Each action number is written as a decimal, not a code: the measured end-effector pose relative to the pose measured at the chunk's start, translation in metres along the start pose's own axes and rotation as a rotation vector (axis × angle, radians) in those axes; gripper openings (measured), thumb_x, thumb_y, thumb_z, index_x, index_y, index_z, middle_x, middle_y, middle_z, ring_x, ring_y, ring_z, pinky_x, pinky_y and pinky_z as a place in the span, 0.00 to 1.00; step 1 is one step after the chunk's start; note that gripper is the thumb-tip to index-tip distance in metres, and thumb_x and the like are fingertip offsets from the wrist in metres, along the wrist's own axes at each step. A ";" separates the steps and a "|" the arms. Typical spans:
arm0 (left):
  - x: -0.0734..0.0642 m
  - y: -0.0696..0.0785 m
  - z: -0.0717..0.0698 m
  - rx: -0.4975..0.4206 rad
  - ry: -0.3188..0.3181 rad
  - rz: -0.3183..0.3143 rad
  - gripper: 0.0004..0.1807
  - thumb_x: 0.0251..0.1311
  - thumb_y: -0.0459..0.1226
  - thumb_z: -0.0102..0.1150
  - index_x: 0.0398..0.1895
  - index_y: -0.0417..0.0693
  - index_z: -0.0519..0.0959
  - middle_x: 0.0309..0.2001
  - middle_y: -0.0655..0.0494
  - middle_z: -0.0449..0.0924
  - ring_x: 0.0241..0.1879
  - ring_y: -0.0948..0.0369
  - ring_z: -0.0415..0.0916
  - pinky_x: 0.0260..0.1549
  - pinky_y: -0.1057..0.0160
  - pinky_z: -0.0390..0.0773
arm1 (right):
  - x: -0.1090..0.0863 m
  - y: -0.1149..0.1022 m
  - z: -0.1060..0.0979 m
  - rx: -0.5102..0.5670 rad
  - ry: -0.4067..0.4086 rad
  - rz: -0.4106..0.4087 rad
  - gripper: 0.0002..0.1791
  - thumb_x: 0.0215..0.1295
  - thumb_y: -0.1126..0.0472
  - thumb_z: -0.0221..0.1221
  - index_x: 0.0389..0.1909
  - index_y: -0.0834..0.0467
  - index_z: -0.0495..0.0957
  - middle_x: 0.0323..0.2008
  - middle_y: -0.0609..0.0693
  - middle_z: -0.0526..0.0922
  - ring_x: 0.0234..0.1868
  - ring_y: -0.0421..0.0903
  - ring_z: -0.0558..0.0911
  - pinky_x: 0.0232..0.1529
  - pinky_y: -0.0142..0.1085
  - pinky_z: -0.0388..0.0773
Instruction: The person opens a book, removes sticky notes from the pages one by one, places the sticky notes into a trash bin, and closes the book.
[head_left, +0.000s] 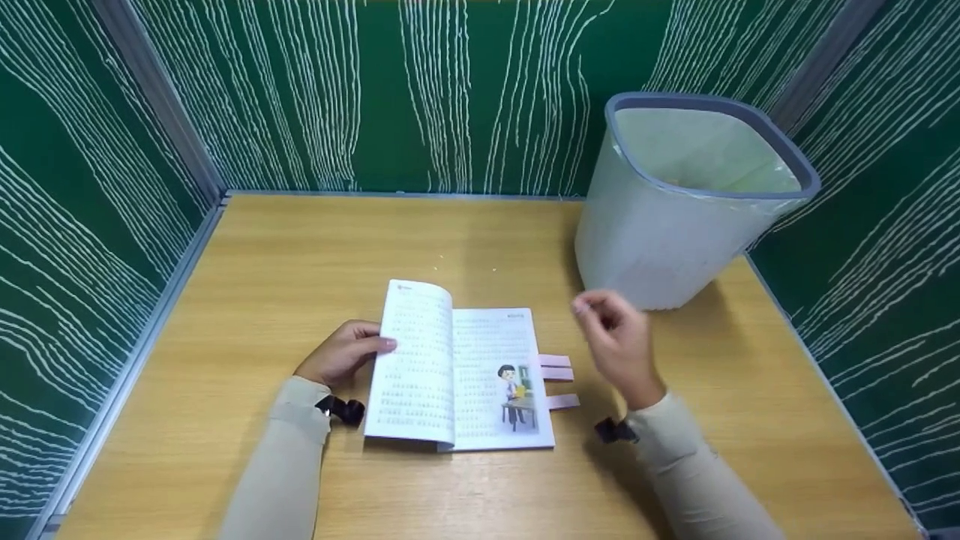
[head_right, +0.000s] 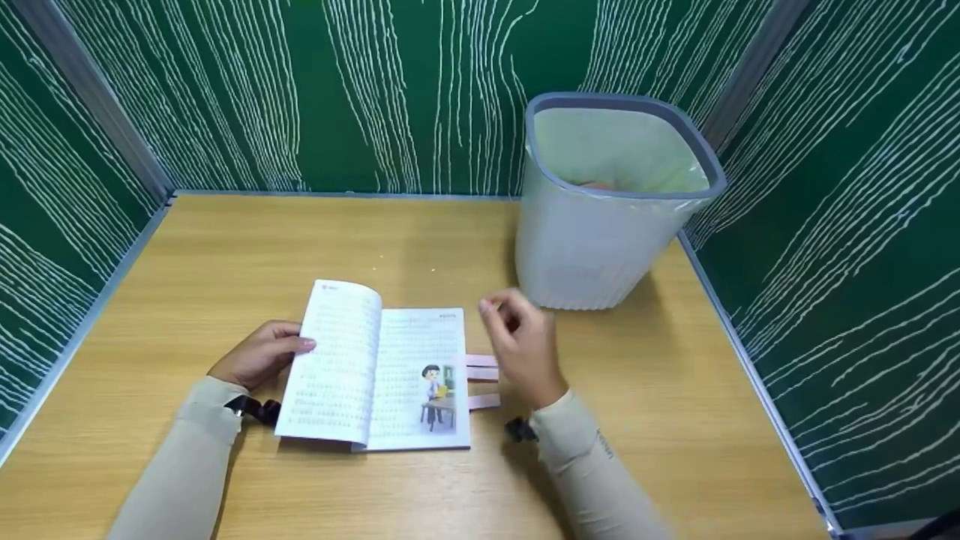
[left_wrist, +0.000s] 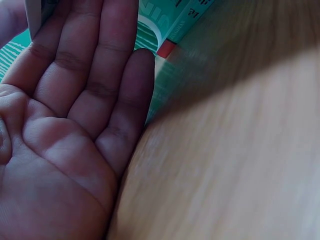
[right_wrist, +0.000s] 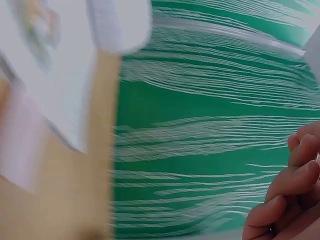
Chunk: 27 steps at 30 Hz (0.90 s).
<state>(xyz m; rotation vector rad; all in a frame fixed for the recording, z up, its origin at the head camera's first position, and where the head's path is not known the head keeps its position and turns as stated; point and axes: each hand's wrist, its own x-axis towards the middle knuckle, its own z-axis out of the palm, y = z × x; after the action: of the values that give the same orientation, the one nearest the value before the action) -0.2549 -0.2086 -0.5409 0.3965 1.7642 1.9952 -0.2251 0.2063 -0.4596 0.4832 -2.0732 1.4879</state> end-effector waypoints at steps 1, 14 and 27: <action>0.001 -0.001 0.000 -0.001 -0.001 0.005 0.14 0.70 0.33 0.60 0.53 0.33 0.84 0.47 0.50 0.90 0.45 0.58 0.87 0.48 0.63 0.84 | -0.007 0.009 0.003 0.032 -0.018 0.059 0.02 0.69 0.69 0.65 0.37 0.65 0.85 0.19 0.50 0.74 0.19 0.38 0.69 0.20 0.28 0.66; -0.004 -0.002 -0.006 0.029 0.025 0.003 0.14 0.70 0.33 0.61 0.52 0.32 0.84 0.46 0.49 0.90 0.45 0.57 0.87 0.50 0.62 0.84 | -0.046 0.075 0.029 0.266 -0.118 0.674 0.10 0.74 0.59 0.61 0.44 0.63 0.84 0.29 0.54 0.77 0.27 0.43 0.74 0.23 0.30 0.70; 0.000 -0.004 -0.001 0.047 -0.008 -0.003 0.16 0.71 0.35 0.60 0.54 0.31 0.83 0.48 0.49 0.90 0.45 0.57 0.88 0.48 0.62 0.85 | -0.051 0.078 0.023 0.129 -0.235 0.626 0.06 0.72 0.65 0.61 0.42 0.60 0.86 0.40 0.55 0.85 0.39 0.48 0.81 0.35 0.31 0.81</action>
<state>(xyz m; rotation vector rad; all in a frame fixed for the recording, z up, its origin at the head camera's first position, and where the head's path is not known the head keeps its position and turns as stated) -0.2546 -0.2096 -0.5446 0.4165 1.8084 1.9508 -0.2343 0.2095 -0.5553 0.0435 -2.4625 2.0010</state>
